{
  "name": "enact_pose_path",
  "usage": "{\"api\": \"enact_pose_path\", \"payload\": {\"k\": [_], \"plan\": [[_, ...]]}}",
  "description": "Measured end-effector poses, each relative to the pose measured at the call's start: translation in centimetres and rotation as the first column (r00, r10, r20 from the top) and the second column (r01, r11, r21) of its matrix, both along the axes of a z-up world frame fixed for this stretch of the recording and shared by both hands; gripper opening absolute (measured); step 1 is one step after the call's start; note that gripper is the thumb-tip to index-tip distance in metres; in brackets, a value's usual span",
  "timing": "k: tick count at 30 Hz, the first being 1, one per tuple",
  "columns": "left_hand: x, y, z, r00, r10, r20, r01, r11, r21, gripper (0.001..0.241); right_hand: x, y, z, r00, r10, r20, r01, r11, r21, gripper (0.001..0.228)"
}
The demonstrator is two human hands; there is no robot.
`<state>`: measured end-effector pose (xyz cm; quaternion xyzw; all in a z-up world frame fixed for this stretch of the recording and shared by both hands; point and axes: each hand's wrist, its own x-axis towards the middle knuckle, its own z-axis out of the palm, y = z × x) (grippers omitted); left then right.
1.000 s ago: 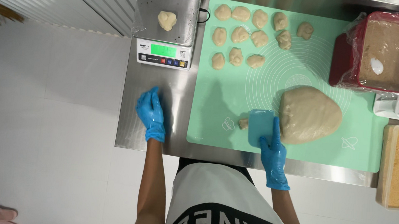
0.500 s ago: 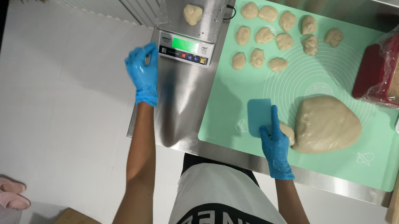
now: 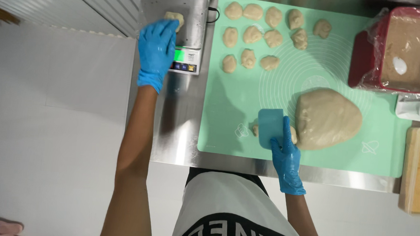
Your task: The person portions dough by hand, weighing a small piece on a digital scale before placing it onto a silicone mat with other portions and using a blue scraper to cut a new piece from a larger dough mass.
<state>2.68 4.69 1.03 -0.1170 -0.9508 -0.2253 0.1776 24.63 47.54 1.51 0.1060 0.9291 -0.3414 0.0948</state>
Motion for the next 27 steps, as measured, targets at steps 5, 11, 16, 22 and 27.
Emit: {"api": "enact_pose_path", "payload": {"k": [5,11,16,22,27], "plan": [[3.2,2.4,-2.6,0.993,0.117,-0.022,-0.115,0.991,0.073,0.03,-0.5,-0.1,-0.6,0.959,0.066,-0.277,-0.092,0.992,-0.084,0.083],[-0.5,0.4,-3.9,0.865,0.496,-0.081,-0.46,0.846,0.268,0.027,-9.1,-6.7,0.7,0.913,0.288,-0.288,-0.333,0.935,-0.123,0.069],[-3.6,2.5,-5.1,0.774,0.633,-0.01,-0.625,0.767,0.147,0.024,-20.7,-15.3,2.9,0.695,0.518,-0.499,-0.578,0.815,0.042,0.07],[-1.3,1.6,-5.9,0.8,0.6,0.016,-0.589,0.78,0.211,0.019,-26.9,-21.0,4.4,0.491,0.702,-0.516,-0.692,0.674,0.259,0.073],[-0.3,1.4,-2.9,0.829,0.558,0.03,-0.546,0.797,0.258,0.015,-28.3,-24.3,4.8,0.468,0.794,-0.388,-0.707,0.6,0.375,0.075]]}}
